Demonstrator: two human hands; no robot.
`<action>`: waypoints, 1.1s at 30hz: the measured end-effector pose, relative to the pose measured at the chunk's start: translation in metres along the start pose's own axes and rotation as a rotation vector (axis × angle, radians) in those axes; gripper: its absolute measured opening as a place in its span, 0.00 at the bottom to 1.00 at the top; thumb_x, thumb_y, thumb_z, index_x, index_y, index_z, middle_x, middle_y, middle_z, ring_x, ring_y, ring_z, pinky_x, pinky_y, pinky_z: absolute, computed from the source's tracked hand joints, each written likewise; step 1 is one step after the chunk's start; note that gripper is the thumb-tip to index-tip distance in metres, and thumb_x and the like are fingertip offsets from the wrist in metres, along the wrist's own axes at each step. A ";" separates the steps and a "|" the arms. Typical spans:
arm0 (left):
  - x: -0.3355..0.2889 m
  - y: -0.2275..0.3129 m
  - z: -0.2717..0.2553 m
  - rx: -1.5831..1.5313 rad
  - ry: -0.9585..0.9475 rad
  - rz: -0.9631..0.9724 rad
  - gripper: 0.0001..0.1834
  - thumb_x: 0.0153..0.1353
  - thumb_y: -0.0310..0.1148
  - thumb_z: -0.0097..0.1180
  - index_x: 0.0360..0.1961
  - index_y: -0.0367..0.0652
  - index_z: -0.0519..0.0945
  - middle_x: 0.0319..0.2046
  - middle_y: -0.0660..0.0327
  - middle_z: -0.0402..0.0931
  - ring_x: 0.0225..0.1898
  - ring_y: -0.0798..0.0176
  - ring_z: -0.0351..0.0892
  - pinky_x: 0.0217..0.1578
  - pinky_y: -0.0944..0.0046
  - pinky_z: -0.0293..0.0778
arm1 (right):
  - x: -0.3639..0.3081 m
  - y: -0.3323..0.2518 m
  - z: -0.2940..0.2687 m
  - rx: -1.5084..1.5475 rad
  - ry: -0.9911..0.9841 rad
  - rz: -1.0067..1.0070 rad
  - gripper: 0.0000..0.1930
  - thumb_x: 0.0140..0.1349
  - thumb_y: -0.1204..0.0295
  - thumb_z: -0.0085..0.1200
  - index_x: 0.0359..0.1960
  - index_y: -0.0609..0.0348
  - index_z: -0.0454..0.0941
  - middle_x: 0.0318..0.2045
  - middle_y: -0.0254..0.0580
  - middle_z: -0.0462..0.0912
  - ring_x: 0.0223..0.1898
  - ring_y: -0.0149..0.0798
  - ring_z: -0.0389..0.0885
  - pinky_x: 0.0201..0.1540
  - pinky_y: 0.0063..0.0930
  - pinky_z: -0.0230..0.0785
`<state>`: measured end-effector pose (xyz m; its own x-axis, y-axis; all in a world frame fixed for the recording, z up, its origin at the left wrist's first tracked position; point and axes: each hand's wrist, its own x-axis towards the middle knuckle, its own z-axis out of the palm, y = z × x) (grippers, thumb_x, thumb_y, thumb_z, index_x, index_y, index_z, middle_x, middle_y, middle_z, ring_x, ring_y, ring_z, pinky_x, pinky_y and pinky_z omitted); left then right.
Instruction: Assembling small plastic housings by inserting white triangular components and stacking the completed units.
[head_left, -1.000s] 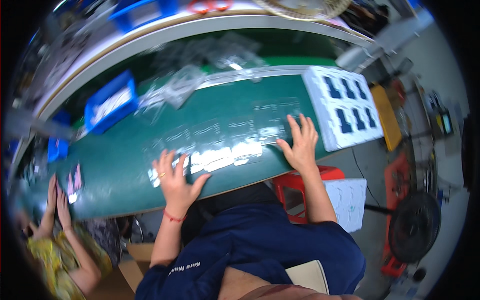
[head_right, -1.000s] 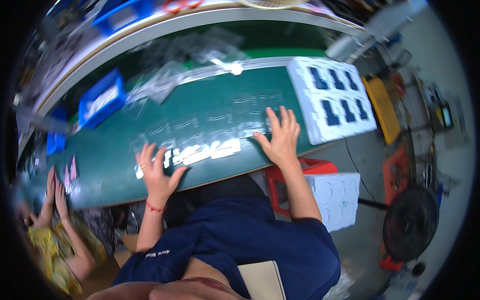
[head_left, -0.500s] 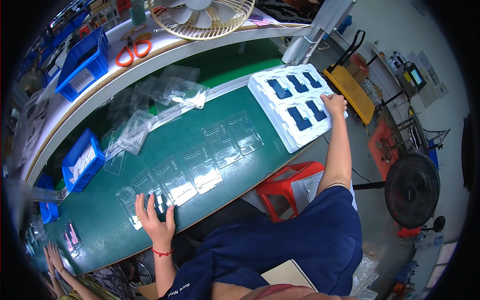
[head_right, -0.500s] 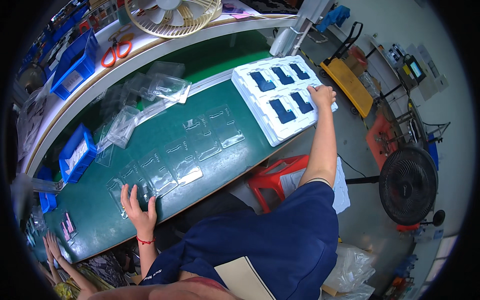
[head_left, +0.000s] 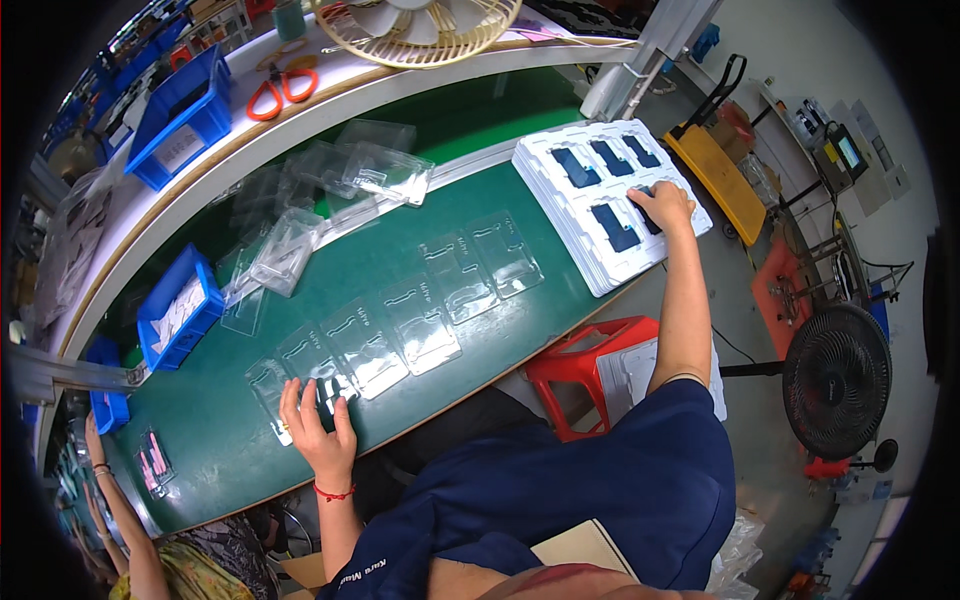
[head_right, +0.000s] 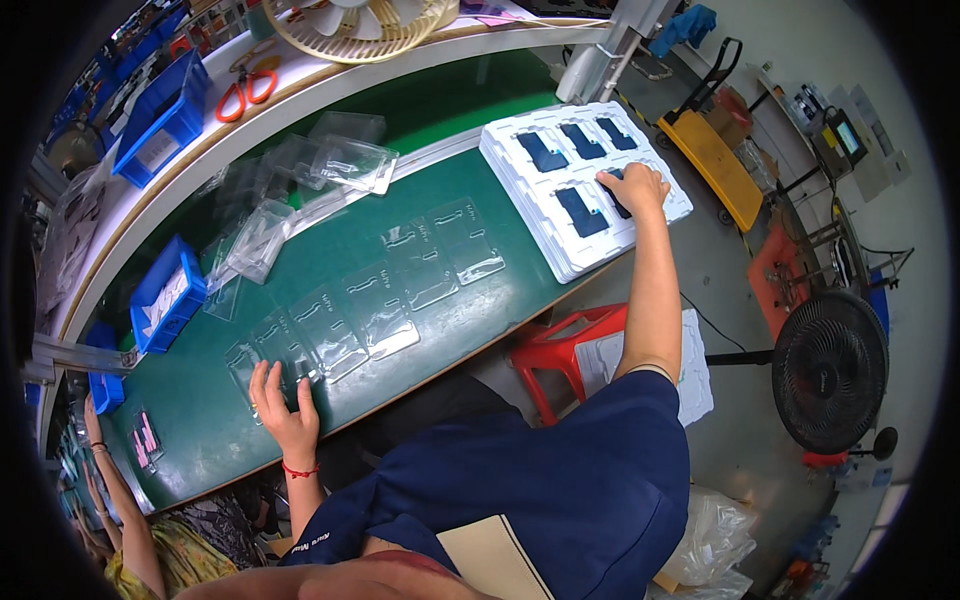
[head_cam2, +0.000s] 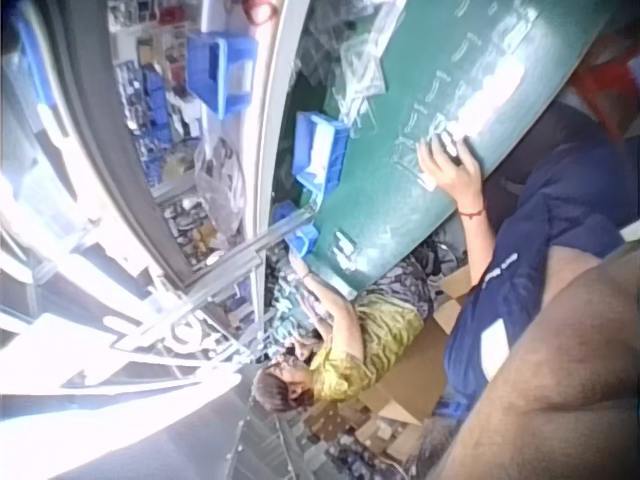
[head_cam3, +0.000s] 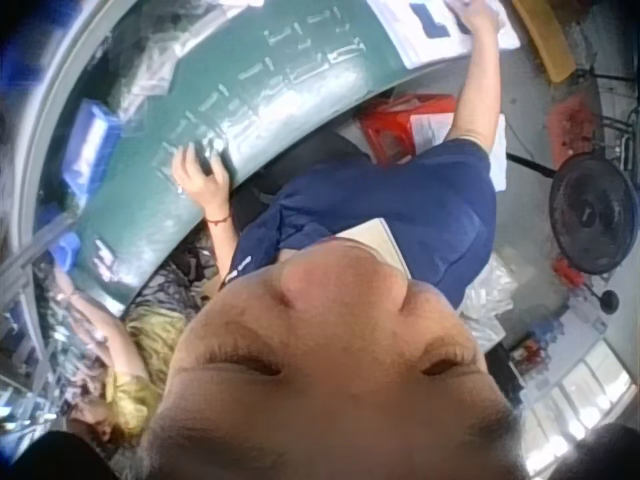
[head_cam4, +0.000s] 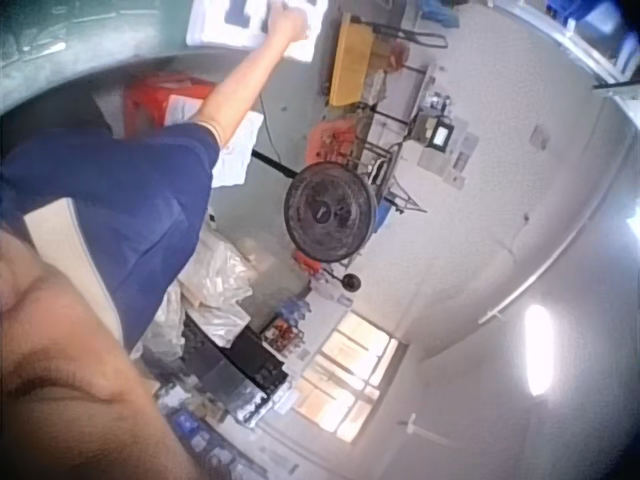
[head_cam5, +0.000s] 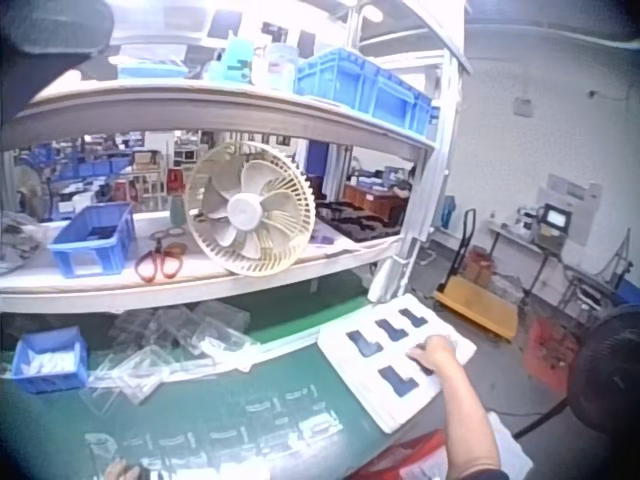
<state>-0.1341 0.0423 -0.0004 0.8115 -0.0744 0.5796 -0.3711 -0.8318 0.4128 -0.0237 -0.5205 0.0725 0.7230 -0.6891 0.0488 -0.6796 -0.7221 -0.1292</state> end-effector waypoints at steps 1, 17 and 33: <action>0.000 -0.001 0.000 -0.015 0.012 0.004 0.22 0.50 0.25 0.61 0.48 0.32 0.74 0.52 0.45 0.68 0.56 0.40 0.67 0.56 0.47 0.63 | -0.003 0.000 -0.002 -0.038 0.005 -0.019 0.25 0.46 0.49 0.65 0.34 0.59 0.82 0.41 0.50 0.83 0.44 0.50 0.80 0.48 0.35 0.69; -0.003 -0.004 -0.002 -0.035 0.061 -0.009 0.17 0.52 0.24 0.60 0.44 0.32 0.76 0.50 0.45 0.70 0.54 0.41 0.69 0.54 0.49 0.65 | -0.063 -0.051 0.004 0.057 -0.030 -0.166 0.28 0.46 0.46 0.64 0.32 0.64 0.83 0.35 0.55 0.83 0.40 0.50 0.82 0.44 0.40 0.72; -0.014 -0.003 -0.001 0.042 0.093 -0.001 0.13 0.51 0.20 0.59 0.40 0.33 0.78 0.48 0.48 0.72 0.51 0.45 0.71 0.52 0.50 0.65 | -0.058 -0.046 0.002 0.121 -0.117 -0.190 0.36 0.44 0.42 0.63 0.40 0.68 0.80 0.36 0.54 0.83 0.40 0.52 0.81 0.45 0.41 0.72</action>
<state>-0.1451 0.0465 -0.0088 0.7658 -0.0233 0.6426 -0.3490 -0.8545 0.3849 -0.0339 -0.4471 0.0738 0.8504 -0.5253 -0.0304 -0.5157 -0.8206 -0.2463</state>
